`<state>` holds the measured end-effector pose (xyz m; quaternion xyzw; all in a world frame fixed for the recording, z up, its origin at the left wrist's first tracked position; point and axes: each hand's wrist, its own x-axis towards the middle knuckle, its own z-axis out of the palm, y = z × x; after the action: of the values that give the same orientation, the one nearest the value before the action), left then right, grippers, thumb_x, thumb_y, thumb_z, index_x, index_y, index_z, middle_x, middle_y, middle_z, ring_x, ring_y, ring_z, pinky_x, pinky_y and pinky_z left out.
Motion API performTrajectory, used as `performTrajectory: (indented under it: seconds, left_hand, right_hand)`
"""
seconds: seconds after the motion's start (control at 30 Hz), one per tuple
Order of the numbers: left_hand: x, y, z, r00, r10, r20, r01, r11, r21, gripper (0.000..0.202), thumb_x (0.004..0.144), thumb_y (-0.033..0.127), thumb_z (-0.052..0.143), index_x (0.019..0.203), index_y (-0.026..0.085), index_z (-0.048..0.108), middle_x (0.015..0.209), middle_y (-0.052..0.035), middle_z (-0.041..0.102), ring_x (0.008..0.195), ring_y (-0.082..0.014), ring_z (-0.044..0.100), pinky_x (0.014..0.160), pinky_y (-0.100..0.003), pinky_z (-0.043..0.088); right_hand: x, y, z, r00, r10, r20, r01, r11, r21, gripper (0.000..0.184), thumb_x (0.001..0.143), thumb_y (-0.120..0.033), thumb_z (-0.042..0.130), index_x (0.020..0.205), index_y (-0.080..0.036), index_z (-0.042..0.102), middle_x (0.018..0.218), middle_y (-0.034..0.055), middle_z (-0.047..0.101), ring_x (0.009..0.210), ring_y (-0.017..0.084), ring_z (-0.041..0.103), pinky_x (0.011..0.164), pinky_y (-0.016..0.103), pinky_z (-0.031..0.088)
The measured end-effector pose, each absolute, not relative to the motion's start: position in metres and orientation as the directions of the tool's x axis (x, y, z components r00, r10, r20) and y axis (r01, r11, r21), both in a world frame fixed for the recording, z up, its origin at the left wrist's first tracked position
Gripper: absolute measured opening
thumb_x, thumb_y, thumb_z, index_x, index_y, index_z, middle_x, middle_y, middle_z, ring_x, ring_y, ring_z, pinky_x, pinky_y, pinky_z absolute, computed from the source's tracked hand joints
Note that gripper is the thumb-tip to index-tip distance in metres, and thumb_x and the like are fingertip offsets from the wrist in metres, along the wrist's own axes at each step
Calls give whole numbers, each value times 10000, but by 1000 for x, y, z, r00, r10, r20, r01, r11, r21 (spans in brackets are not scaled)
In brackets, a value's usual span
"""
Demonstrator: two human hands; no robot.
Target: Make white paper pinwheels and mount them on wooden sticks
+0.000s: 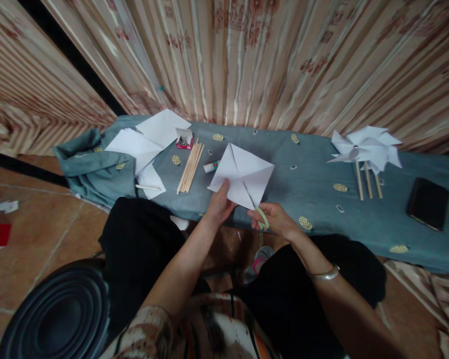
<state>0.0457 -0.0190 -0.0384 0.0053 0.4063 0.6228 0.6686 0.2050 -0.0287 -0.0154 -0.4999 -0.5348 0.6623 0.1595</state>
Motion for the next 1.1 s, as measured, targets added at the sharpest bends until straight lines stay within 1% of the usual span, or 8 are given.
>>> performTrajectory:
  seconds: [0.2, 0.4, 0.6, 0.77, 0.83, 0.97, 1.1]
  left_hand:
    - [45, -19, -36, -105, 840, -532, -825, 225, 518, 203, 930, 200, 508, 1090, 144, 619, 847, -38, 720, 727, -125, 669, 862, -288, 536]
    - [46, -20, -34, -109, 835, -539, -823, 228, 521, 222, 935, 197, 499, 1123, 141, 604, 865, -39, 726, 731, -128, 673, 875, -301, 538]
    - [46, -20, -35, -106, 841, -531, -819, 229, 525, 256, 925, 211, 522, 1164, 149, 588, 945, -61, 729, 839, -158, 688, 886, -319, 536]
    - [46, -19, -36, -106, 842, -530, -824, 224, 521, 229, 933, 204, 505, 1136, 146, 594, 894, -50, 731, 820, -149, 688, 878, -308, 540]
    - [46, -19, -36, -108, 841, -531, -824, 223, 520, 227, 932, 202, 505, 1133, 144, 595, 903, -55, 730, 830, -153, 689, 882, -312, 538]
    - [45, -19, -38, -108, 838, -535, -817, 232, 528, 235, 924, 212, 521, 1135, 143, 597, 952, -69, 729, 871, -167, 692, 898, -325, 535]
    - [45, -19, -39, -112, 839, -532, -813, 230, 534, 262, 894, 231, 572, 1142, 153, 599, 1029, -87, 722, 948, -194, 687, 922, -342, 529]
  right_hand:
    - [204, -29, -14, -442, 752, -488, 320, -376, -870, 479, 583, -620, 741, 569, -167, 584, 507, 1, 605, 445, 81, 504, 410, 194, 364]
    - [204, -29, -15, -443, 757, -480, 318, -368, -874, 487, 573, -628, 744, 565, -167, 588, 500, 2, 604, 435, 82, 499, 406, 197, 363]
    - [206, -30, -18, -449, 766, -461, 320, -344, -883, 469, 603, -615, 733, 574, -169, 592, 508, 7, 610, 442, 86, 502, 418, 203, 364]
    - [206, -29, -18, -447, 766, -462, 331, -338, -881, 477, 597, -628, 726, 564, -175, 582, 502, 7, 604, 444, 91, 504, 428, 211, 366]
    - [206, -29, -19, -452, 766, -458, 327, -336, -883, 467, 606, -617, 727, 566, -176, 579, 503, 5, 604, 443, 90, 503, 431, 211, 366]
    - [207, -29, -21, -453, 767, -453, 324, -332, -886, 455, 612, -597, 735, 572, -171, 581, 508, 6, 609, 446, 87, 506, 438, 207, 372]
    - [209, -29, -19, -480, 739, -473, 325, -351, -878, 451, 636, -599, 716, 613, -163, 601, 546, 21, 637, 469, 98, 530, 426, 201, 381]
